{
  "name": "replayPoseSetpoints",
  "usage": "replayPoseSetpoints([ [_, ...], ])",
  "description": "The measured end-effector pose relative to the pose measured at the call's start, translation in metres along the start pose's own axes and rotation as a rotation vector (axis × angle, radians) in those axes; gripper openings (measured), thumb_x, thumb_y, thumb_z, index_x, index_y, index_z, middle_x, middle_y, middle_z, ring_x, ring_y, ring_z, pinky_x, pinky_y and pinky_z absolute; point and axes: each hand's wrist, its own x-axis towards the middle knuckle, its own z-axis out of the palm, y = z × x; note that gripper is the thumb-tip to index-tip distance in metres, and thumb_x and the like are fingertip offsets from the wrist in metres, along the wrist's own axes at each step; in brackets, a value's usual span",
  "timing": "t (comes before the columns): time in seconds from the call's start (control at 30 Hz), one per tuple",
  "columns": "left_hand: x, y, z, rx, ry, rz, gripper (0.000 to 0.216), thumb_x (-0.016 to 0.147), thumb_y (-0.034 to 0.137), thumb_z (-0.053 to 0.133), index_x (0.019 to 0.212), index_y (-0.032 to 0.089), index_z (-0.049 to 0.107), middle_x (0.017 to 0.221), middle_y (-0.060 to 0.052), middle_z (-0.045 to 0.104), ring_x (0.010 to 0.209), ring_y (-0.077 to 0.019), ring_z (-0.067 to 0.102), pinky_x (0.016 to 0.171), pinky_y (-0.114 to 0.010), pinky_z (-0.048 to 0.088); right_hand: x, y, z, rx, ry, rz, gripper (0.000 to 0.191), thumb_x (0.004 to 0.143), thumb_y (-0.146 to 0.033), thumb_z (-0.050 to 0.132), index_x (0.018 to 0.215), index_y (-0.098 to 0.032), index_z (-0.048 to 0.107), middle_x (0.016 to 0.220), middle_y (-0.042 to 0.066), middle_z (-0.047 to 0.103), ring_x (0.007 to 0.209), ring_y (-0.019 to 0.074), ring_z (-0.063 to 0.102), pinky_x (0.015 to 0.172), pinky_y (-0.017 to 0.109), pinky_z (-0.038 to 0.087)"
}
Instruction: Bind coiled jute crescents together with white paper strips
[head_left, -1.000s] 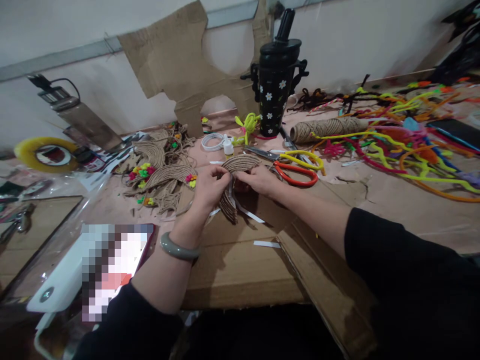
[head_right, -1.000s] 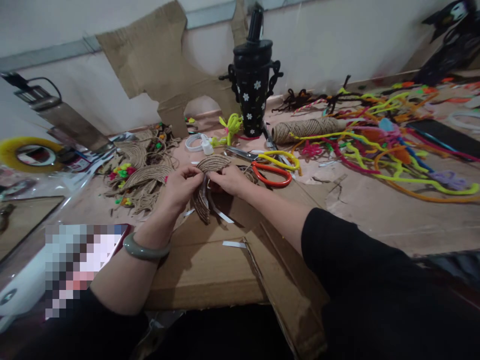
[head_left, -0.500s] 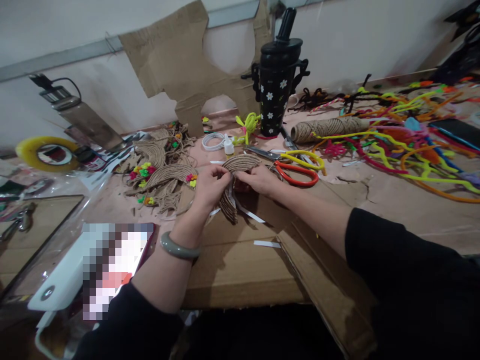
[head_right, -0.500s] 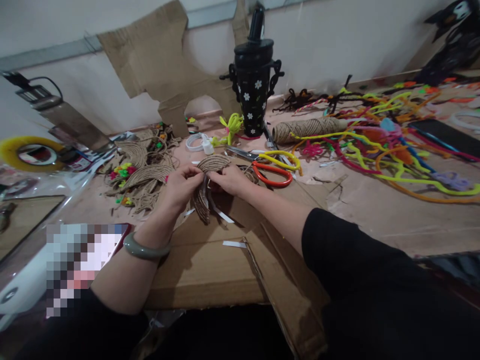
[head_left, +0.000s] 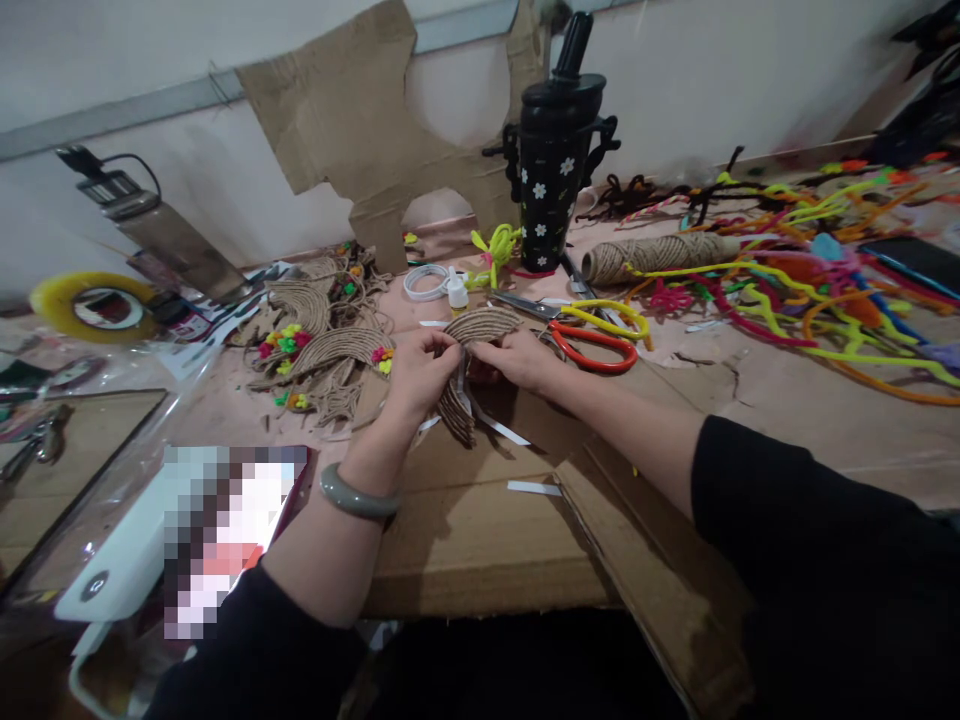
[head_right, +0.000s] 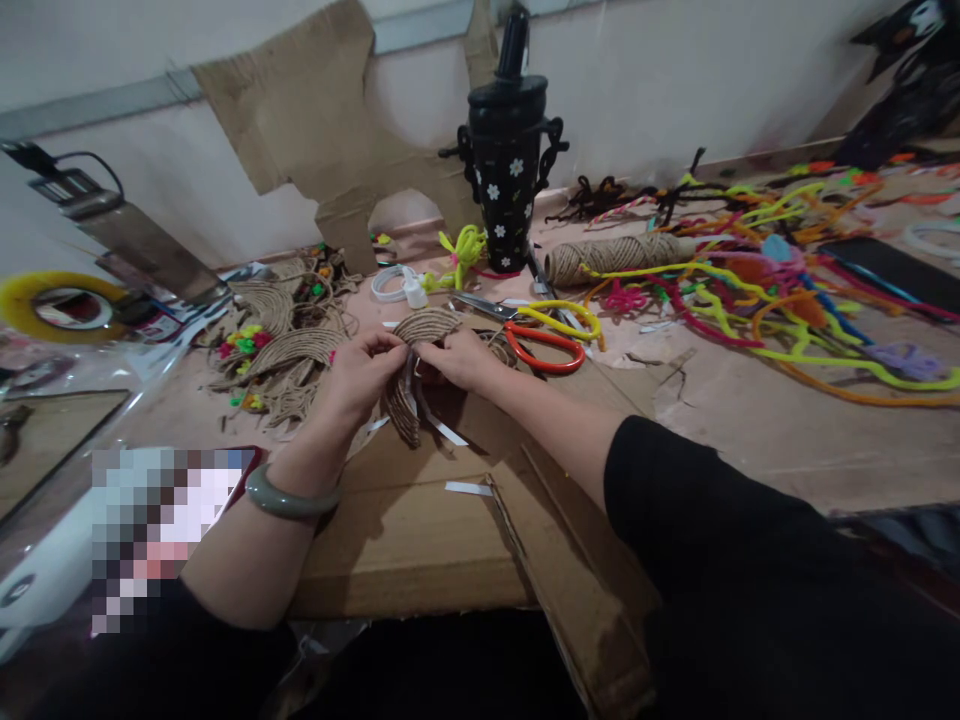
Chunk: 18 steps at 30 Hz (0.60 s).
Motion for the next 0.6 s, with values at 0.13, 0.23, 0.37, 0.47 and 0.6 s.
replayPoseSetpoints([
  [0.13,-0.0007,0.0024,0.0,0.003,0.007,0.004,0.01,0.061,0.025,0.059,0.064,0.017,0.063,0.063,0.001,0.058,0.063,-0.0116,0.051,0.059,-0.023,0.04,-0.0007,-0.0014,-0.0003,0.01,-0.002,0.026,0.02,0.083,-0.019,0.047,0.066,-0.015,0.055,0.056,0.0,0.059,0.046,0.009,0.05,0.045,0.021,0.043],
  [0.23,-0.0019,0.0049,0.0003,-0.005,0.008,-0.008,0.009,0.061,0.023,0.06,0.066,0.016,0.064,0.065,0.001,0.06,0.065,-0.0121,0.052,0.062,-0.024,0.042,-0.0008,-0.0011,-0.0005,0.018,-0.001,0.049,0.018,0.083,-0.018,0.048,0.067,-0.015,0.056,0.057,0.001,0.06,0.046,0.0097,0.051,0.043,0.021,0.043],
  [0.37,-0.0021,0.0038,0.0002,0.008,0.0,0.019,0.009,0.061,0.023,0.059,0.066,0.017,0.064,0.069,0.0,0.061,0.07,-0.0135,0.055,0.065,-0.025,0.044,-0.001,-0.0013,-0.0005,0.041,-0.003,0.053,0.015,0.082,-0.018,0.05,0.068,-0.015,0.057,0.058,0.002,0.062,0.05,0.0107,0.055,0.043,0.019,0.043],
  [0.47,-0.0012,0.0006,0.0,0.024,-0.009,0.041,0.01,0.062,0.024,0.059,0.067,0.018,0.065,0.07,-0.001,0.063,0.073,-0.0144,0.057,0.069,-0.026,0.045,-0.0012,-0.0023,-0.0003,0.039,-0.003,0.074,0.017,0.082,-0.017,0.049,0.067,-0.015,0.057,0.057,0.002,0.062,0.049,0.0104,0.055,0.042,0.019,0.043],
  [0.6,-0.0003,-0.0026,0.0004,0.053,0.026,0.051,0.009,0.062,0.023,0.061,0.067,0.018,0.066,0.085,-0.003,0.066,0.084,-0.0171,0.06,0.076,-0.029,0.046,-0.0015,-0.0042,0.0006,0.039,0.004,0.105,0.024,0.083,-0.017,0.047,0.061,-0.014,0.057,0.056,0.002,0.062,0.048,0.0104,0.054,0.044,0.02,0.044],
])
